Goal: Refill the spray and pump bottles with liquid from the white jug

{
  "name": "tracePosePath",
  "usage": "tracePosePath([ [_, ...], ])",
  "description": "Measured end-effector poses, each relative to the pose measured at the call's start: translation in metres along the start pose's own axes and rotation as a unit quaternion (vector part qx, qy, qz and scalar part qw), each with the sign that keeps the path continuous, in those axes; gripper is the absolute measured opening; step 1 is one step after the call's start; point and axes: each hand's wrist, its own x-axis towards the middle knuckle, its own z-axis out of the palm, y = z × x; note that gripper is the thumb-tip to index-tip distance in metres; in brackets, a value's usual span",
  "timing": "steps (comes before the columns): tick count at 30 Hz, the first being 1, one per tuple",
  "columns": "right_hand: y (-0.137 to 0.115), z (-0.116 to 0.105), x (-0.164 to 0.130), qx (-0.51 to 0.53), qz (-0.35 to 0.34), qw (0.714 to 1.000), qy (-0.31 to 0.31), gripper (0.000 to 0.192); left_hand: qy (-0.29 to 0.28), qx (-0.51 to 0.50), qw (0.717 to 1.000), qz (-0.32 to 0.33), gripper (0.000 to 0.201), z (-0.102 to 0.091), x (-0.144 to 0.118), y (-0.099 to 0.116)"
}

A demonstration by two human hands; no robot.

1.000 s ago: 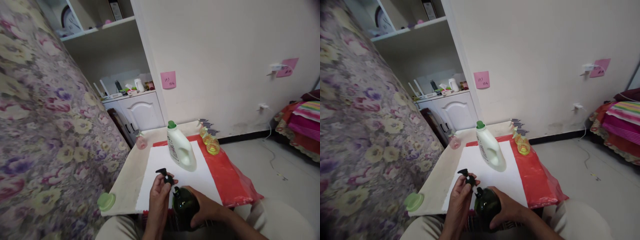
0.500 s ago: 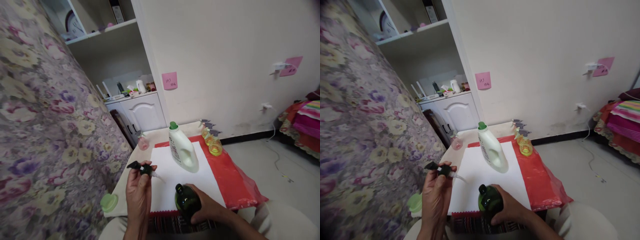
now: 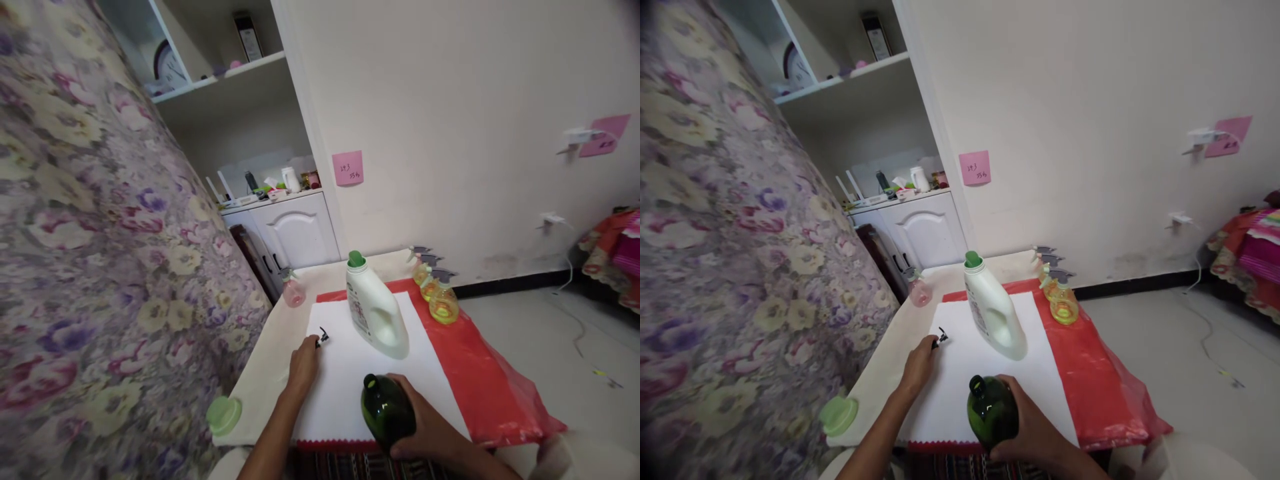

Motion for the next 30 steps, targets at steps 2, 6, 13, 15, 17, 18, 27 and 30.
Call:
tracePosePath([
  [2,-0.002,0.001,0.001,0.0,-0.003,1.0,0.009,0.102,-0.019,0.046,0.999,-0.009,0.029,0.007,0.007,-0.009],
  [6,-0.002,0.002,0.004,-0.004,0.001,1.0,0.02,0.098,-0.043,0.109,0.993,-0.003,0.031,0.012,0.023,-0.022],
  [13,0.023,-0.001,0.009,-0.028,-0.015,0.999,0.025,0.095,-0.018,0.134,0.991,0.02,0.054,0.025,0.018,-0.036],
  [15,0.027,-0.002,0.009,-0.034,-0.011,0.999,0.034,0.094,0.014,0.133,0.991,0.016,0.054,0.037,0.004,-0.038],
  [17,0.026,-0.003,0.011,-0.03,-0.007,0.998,0.049,0.094,0.043,0.125,0.991,0.023,0.051,0.054,-0.012,-0.041],
  [18,0.024,-0.003,0.012,-0.027,-0.006,0.998,0.057,0.093,0.083,0.113,0.989,0.042,0.049,0.064,-0.02,-0.044],
  [27,0.024,0.038,0.06,-0.052,-0.031,0.991,0.116,0.095,0.138,0.039,0.978,0.15,0.038,0.107,-0.047,-0.06],
  [30,0.04,0.051,0.074,-0.086,-0.045,0.985,0.142,0.094,0.145,0.039,0.976,0.154,0.037,0.105,-0.046,-0.059],
])
